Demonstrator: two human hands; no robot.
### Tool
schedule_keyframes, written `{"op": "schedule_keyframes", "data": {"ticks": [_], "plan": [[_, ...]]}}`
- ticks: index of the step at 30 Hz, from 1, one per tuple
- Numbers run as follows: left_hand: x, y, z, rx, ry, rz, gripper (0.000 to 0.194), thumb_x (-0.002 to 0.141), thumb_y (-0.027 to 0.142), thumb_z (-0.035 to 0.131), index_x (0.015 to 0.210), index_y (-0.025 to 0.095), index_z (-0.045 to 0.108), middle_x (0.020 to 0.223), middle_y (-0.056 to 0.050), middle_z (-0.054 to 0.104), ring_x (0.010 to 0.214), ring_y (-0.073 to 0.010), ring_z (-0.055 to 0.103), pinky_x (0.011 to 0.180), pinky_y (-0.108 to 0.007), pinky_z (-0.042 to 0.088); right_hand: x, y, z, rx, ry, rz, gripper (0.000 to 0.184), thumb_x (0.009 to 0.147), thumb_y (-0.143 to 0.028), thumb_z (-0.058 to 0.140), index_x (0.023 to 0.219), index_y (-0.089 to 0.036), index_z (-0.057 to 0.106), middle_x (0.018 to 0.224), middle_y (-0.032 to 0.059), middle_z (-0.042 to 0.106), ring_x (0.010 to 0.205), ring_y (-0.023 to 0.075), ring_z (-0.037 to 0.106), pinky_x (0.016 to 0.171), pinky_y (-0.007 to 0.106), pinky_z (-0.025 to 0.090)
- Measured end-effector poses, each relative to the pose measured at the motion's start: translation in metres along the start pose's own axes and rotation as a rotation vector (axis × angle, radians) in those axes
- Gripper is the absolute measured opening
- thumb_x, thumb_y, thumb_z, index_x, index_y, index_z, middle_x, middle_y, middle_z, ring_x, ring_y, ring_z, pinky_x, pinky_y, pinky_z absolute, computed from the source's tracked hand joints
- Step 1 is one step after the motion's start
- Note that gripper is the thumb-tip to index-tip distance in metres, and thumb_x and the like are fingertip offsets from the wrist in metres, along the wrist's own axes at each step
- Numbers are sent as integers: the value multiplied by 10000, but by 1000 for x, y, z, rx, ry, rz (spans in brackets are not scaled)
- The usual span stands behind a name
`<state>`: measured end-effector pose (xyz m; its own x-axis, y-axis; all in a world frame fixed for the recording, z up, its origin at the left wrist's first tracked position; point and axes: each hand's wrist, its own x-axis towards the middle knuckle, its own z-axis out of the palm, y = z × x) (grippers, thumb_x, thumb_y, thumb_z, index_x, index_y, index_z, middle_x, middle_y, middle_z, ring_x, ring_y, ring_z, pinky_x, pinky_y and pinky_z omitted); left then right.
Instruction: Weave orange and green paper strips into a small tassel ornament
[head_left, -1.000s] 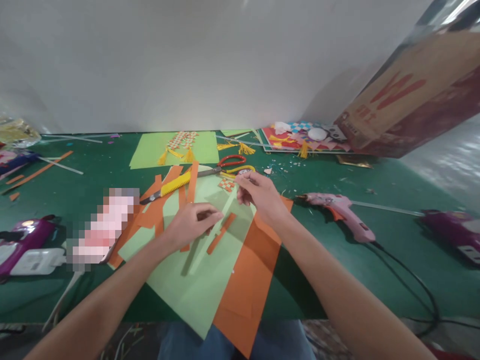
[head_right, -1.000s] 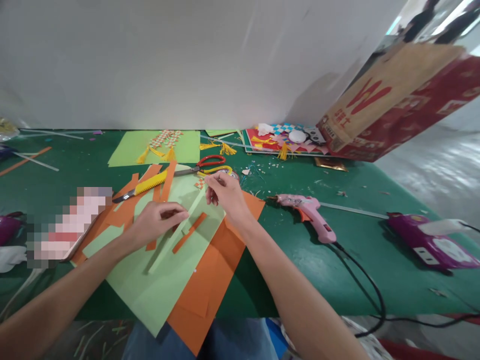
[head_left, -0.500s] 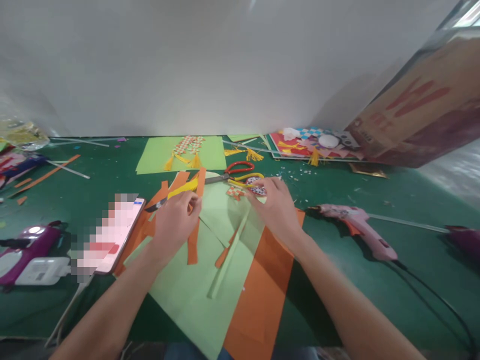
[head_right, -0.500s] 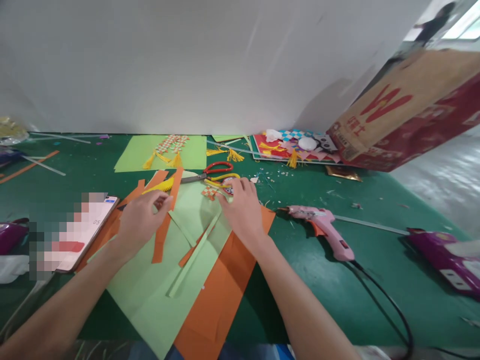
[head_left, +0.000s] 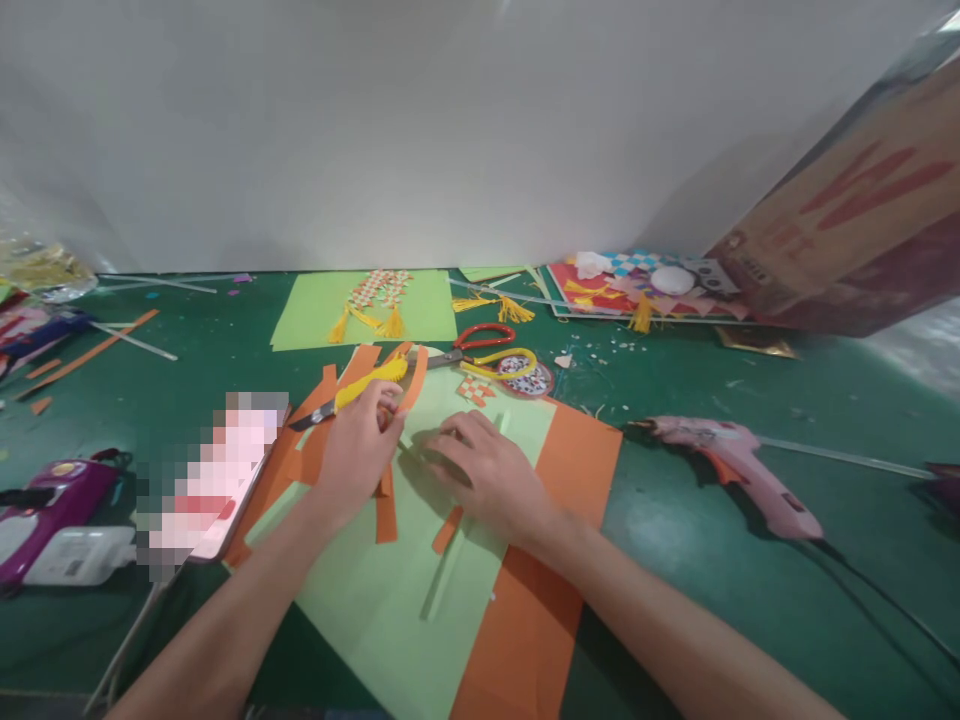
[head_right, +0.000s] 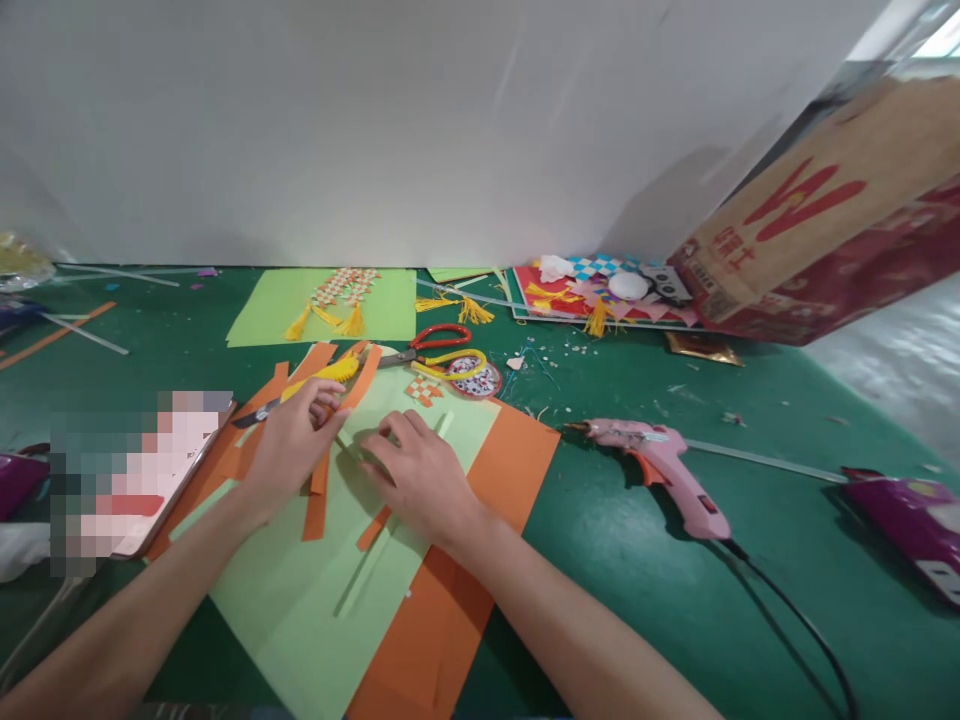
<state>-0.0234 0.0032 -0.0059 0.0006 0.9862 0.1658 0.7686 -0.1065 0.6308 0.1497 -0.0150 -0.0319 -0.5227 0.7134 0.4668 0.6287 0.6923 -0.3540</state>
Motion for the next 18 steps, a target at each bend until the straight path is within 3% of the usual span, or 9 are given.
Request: {"op": "schedule_keyframes", "data": {"ticks": [3,8,10,15,18], "plan": [[1,2,-2,-197,45,-35,157,806,265,595,944,202,552,813,-17,639,680,-145,588,674,-278,473,-1,0,-1,31,-18,-85,208,886,-237,533,998,-176,698,913,121,606,843,228,525,670,335,494],[3,11,-7,-480,311,-16,180,784,284,635,921,205,549,796,-1,605,758,-136,602,687,-247,468,-1,-1,-4,133,-37,-139,216,885,-259,544,921,-192,746,958,124,621,902,233,517,759,371,496],[3,13,-10,-598,350,-23,217,770,277,655,945,207,547,780,13,596,753,-124,597,700,-240,470,-1,-3,-5,203,-55,-168,213,879,-271,555,895,-211,758,966,118,628,932,237,522,782,381,494],[3,15,-10,-838,171,-154,299,734,232,679,1005,205,554,758,37,593,742,-101,591,726,-226,467,2,-7,-8,407,-27,-127,223,873,-310,579,778,-199,746,898,100,652,898,216,559,794,368,483],[-1,16,-8,-857,24,-202,327,741,248,675,1043,208,555,772,32,607,721,-106,602,680,-232,460,5,-8,-13,532,78,144,187,862,-290,579,782,-198,720,801,70,660,811,190,582,739,333,471]]}}
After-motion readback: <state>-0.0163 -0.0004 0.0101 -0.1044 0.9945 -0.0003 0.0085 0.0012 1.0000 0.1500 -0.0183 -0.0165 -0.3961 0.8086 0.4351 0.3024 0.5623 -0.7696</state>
